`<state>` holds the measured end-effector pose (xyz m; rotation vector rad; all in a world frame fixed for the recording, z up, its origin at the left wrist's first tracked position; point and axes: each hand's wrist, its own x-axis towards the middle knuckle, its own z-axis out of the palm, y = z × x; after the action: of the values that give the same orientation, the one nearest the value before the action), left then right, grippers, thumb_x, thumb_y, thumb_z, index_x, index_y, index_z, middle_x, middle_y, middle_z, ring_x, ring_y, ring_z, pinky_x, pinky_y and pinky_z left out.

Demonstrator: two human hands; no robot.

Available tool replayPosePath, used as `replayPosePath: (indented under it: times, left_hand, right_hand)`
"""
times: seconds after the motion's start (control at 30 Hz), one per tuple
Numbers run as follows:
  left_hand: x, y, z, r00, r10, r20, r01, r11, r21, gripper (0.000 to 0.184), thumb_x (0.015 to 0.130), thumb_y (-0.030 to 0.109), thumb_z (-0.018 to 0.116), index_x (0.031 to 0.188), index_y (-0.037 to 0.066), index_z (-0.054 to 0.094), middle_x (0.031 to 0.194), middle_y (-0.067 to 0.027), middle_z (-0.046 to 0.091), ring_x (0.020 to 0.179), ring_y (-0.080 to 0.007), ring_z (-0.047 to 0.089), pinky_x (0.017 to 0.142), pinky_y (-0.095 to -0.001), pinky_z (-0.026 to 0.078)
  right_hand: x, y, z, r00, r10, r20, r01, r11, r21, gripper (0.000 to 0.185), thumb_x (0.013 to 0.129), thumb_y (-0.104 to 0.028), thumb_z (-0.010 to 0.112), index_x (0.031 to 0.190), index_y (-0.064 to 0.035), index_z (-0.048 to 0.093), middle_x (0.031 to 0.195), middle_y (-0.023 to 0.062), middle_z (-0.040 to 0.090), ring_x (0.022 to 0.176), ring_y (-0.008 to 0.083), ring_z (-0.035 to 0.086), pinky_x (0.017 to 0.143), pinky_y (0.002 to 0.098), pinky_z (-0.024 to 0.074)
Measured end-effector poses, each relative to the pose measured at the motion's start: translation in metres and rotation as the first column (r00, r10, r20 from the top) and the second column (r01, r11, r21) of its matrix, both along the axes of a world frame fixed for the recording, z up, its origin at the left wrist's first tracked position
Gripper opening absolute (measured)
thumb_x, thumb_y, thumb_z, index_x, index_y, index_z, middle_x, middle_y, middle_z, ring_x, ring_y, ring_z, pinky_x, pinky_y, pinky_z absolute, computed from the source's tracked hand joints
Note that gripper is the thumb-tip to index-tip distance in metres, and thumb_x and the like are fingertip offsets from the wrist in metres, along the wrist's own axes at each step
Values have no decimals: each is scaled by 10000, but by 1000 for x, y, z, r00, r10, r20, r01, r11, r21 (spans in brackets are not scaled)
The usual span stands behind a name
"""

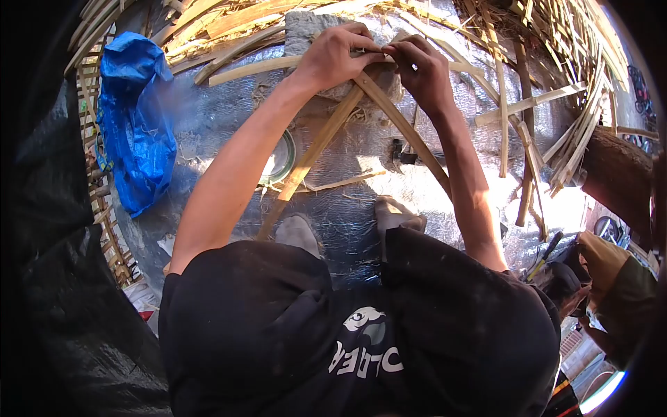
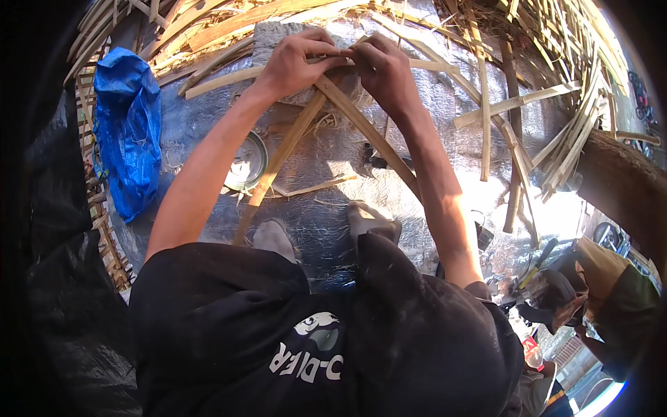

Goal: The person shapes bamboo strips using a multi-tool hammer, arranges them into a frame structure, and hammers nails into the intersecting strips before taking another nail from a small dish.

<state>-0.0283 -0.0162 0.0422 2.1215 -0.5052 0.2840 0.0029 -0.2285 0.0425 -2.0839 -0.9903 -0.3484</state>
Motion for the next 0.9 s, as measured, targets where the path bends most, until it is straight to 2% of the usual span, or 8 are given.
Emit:
replayPosePath:
  times: [0.1,0.13,0.2,0.3,0.37,0.57,0.73,0.9]
  left_hand:
    - [-1,-3,0,989,97,-111,-90,994,70,189,867,189,803,1052,158,821,924,-29,697,876,-177,665,795,-323,522]
    - [0,-4,-1,989,95,-111,-88,994,68,189,867,189,803,1052,158,821,924,-29,697,876,-177,665,795,-323,522]
    - [4,-5,-2,980,126,-153,-122,992,32,244,826,350,832,971,153,831,897,-43,719,866,-228,684,816,-370,530]
    - [6,-4,-1,986,106,-130,-101,994,42,265,820,372,839,965,151,832,905,-37,722,879,-225,682,819,-364,529]
    - [5,-5,2,985,106,-138,-100,994,52,276,816,381,841,962,147,832,903,-37,722,885,-224,681,818,-364,527]
    - [8,-2,-2,996,55,-72,-51,997,57,258,824,352,830,959,132,830,895,-52,715,881,-239,677,809,-364,528]
    - [4,-5,0,989,78,-125,-74,997,35,226,833,302,813,975,127,825,895,-74,711,856,-263,681,801,-363,533]
    - [1,-8,2,985,117,-126,-114,993,32,255,844,334,829,1009,140,823,939,-49,723,896,-216,683,827,-351,517]
  right_hand:
    - [-3,1,0,998,-23,-58,26,998,57,120,868,0,727,983,-19,753,925,131,708,811,303,708,701,384,559]
    - [-4,1,2,997,-21,-77,26,997,66,136,869,-5,733,1002,-20,755,929,126,710,818,291,711,703,377,561]
    - [-4,0,2,995,-21,-93,28,997,74,152,870,-9,740,1020,-21,757,932,122,712,825,279,715,705,370,564]
    - [-2,-3,0,990,-15,-137,28,995,94,154,870,-17,752,1022,-24,767,914,112,714,810,247,718,693,355,562]
    - [0,-3,-2,981,-22,-193,36,997,73,130,926,-63,738,1037,-8,779,929,82,725,789,155,711,665,283,582]
    - [1,-2,-10,907,1,-421,90,977,194,150,932,-86,746,1034,19,772,967,56,726,786,120,706,663,245,597]
    - [-1,1,-6,941,-60,-332,112,984,140,149,934,-76,739,1039,25,767,973,69,726,774,138,715,651,263,609]
    - [2,-1,-6,970,-35,-242,61,993,101,142,936,-61,729,1045,23,764,971,77,724,779,147,719,663,275,618]
